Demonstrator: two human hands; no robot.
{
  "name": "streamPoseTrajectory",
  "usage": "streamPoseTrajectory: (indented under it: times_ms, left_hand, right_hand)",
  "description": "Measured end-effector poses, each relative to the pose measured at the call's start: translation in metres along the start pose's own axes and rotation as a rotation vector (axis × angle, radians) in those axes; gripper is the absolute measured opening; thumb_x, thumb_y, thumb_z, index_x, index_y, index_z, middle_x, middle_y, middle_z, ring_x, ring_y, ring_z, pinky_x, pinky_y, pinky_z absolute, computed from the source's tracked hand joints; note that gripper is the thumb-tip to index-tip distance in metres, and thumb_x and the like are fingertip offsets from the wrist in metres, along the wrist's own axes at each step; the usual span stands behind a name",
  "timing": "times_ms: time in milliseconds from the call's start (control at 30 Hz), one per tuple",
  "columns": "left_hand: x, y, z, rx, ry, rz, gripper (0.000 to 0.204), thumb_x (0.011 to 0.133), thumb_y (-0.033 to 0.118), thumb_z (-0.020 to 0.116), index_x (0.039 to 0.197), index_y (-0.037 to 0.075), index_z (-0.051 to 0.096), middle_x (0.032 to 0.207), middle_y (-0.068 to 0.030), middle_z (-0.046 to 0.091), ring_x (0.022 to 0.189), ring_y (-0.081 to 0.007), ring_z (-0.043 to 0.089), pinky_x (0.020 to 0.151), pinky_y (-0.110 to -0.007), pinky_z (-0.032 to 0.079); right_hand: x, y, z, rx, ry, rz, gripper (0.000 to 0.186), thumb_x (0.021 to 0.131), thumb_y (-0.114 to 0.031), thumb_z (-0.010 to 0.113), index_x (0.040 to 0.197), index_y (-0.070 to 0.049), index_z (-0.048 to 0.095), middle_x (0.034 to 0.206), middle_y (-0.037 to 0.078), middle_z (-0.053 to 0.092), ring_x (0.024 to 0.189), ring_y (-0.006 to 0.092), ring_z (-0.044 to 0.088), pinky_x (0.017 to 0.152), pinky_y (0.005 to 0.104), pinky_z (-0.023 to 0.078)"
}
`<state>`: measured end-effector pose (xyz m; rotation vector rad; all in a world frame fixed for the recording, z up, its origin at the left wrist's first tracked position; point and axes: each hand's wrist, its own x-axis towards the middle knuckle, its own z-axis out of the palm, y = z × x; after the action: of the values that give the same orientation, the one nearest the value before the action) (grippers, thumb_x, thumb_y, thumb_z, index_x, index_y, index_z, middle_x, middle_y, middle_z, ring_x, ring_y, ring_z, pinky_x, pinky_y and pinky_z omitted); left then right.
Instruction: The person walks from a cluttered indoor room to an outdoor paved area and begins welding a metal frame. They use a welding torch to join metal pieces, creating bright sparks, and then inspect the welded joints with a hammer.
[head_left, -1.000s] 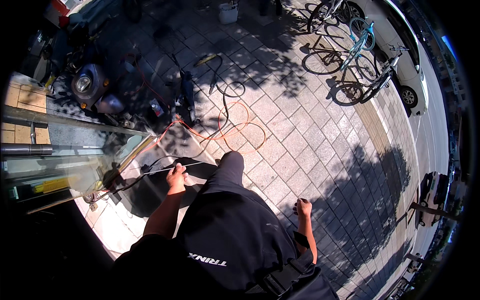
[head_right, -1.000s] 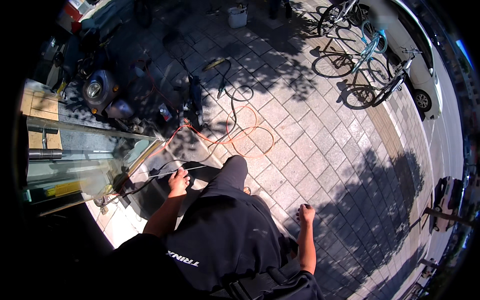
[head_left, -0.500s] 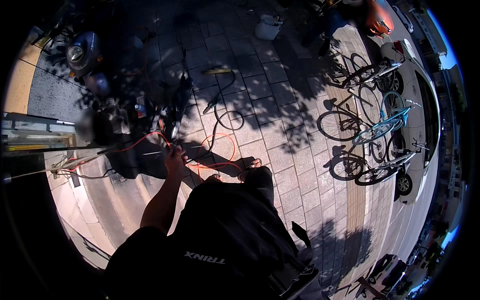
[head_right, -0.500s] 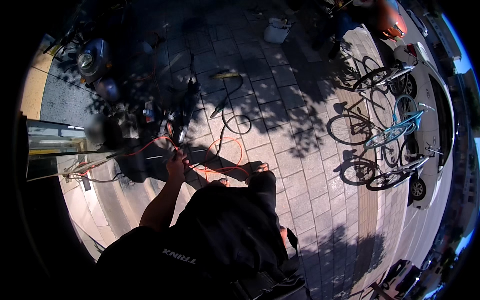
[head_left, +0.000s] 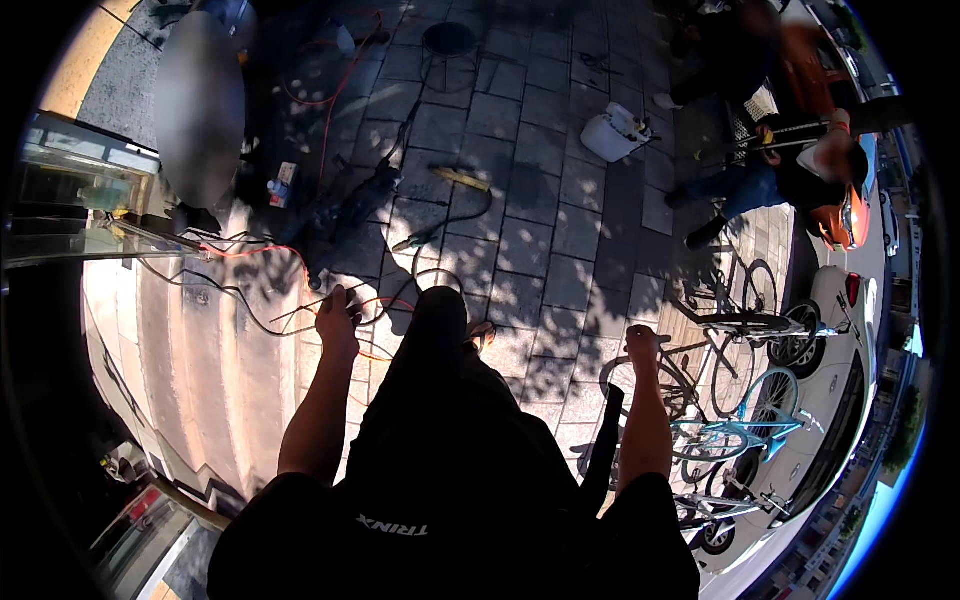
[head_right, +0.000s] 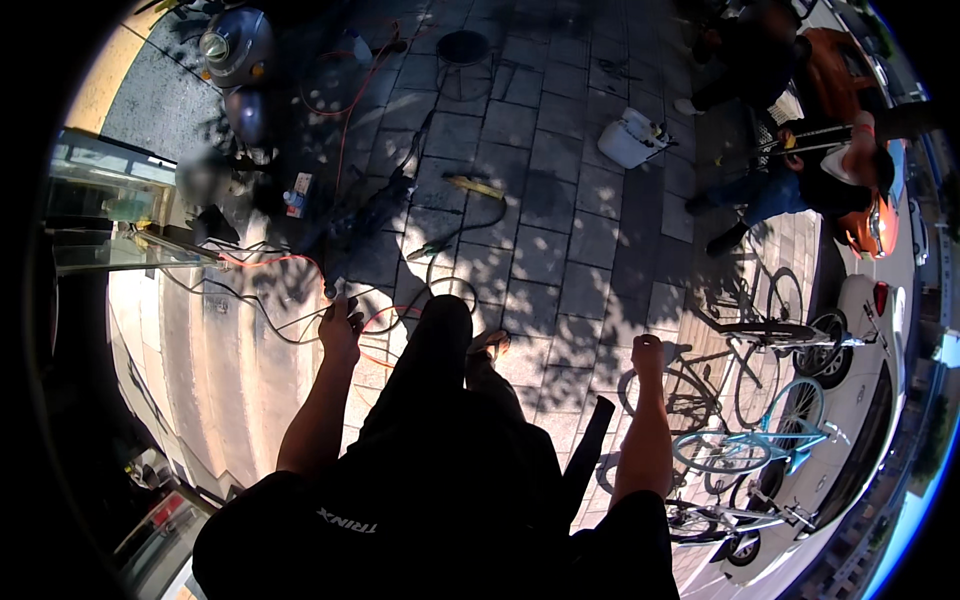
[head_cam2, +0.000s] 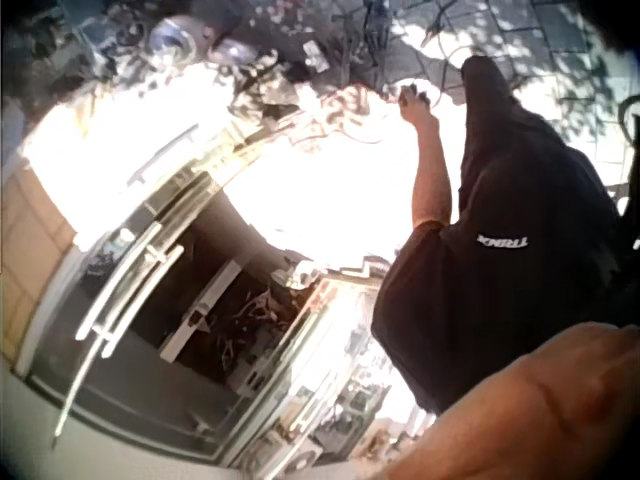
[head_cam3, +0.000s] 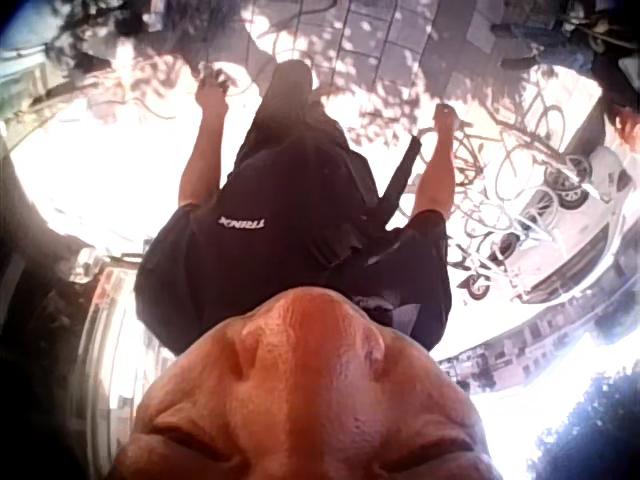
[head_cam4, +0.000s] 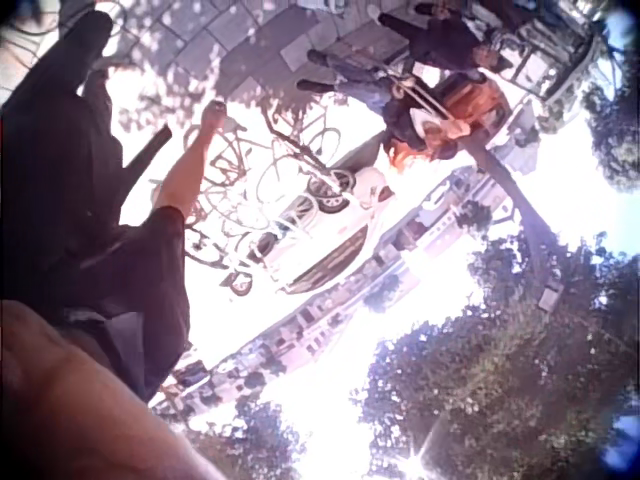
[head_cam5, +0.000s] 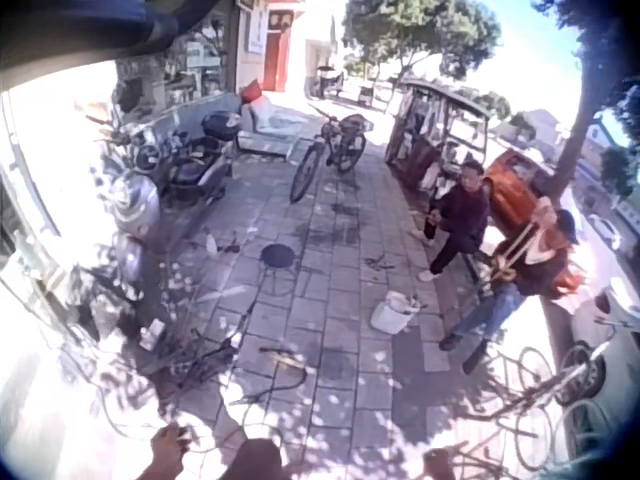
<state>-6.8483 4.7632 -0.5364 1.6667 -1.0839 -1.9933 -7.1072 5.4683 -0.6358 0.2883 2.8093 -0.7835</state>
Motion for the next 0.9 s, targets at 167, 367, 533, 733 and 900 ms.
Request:
streamPoseTrajectory:
  times_ms: [167, 367, 533, 733, 900]
  left_hand:
    - [0.028, -0.01, 0.127, -0.015, -0.061, 0.062, 0.029, 0.107, 0.031, 0.067, 0.118, 0.004, 0.067, 0.101, -0.0056, 0.075, 0.069, -0.0134, 0.066, 0.058, -0.028, 0.051]
    - [0.123, -0.067, 0.277, 0.182, -0.116, 0.092, 0.036, 0.103, 0.034, 0.073, 0.108, -0.002, 0.071, 0.089, -0.0078, 0.075, 0.064, -0.0127, 0.067, 0.057, -0.027, 0.052]
    - [0.254, -0.137, 0.344, 0.069, -0.106, 0.106, 0.035, 0.105, 0.033, 0.07, 0.106, -0.001, 0.069, 0.094, -0.0086, 0.075, 0.069, -0.0134, 0.067, 0.058, -0.029, 0.051]
    - [0.38, -0.145, 0.386, -0.211, 0.009, 0.274, 0.034, 0.106, 0.033, 0.069, 0.11, 0.0, 0.065, 0.099, -0.0095, 0.075, 0.07, -0.0136, 0.065, 0.062, -0.031, 0.051]
    - [0.414, -0.115, 0.406, -0.415, -0.02, 0.489, 0.031, 0.105, 0.036, 0.072, 0.112, 0.006, 0.066, 0.1, -0.0063, 0.073, 0.079, -0.0141, 0.066, 0.072, -0.032, 0.052]
  right_hand:
    - [0.137, -0.181, -0.008, -0.157, -0.036, -0.226, 0.028, 0.095, -0.032, 0.067, 0.098, -0.005, 0.075, 0.073, 0.014, 0.071, 0.069, 0.0324, 0.073, 0.059, 0.0447, 0.055]
    - [0.169, -0.321, 0.089, -0.265, -0.377, -0.312, 0.048, 0.098, -0.036, 0.068, 0.134, -0.005, 0.067, 0.106, 0.02, 0.077, 0.103, 0.0421, 0.074, 0.09, 0.0527, 0.057]
    - [0.232, -0.354, 0.253, -0.4, -0.735, -0.233, 0.056, 0.107, -0.034, 0.061, 0.153, -0.002, 0.052, 0.128, 0.022, 0.071, 0.116, 0.0408, 0.069, 0.096, 0.0538, 0.056]
    - [0.334, -0.35, 0.488, -0.583, -0.77, -0.545, 0.064, 0.109, -0.036, 0.059, 0.162, -0.006, 0.039, 0.153, 0.021, 0.052, 0.131, 0.0421, 0.06, 0.102, 0.0544, 0.056]
    - [0.398, -0.361, 0.622, -0.7, -0.682, -0.724, 0.084, 0.102, -0.046, 0.069, 0.165, -0.006, 0.031, 0.164, 0.019, 0.039, 0.149, 0.0408, 0.042, 0.115, 0.056, 0.047]
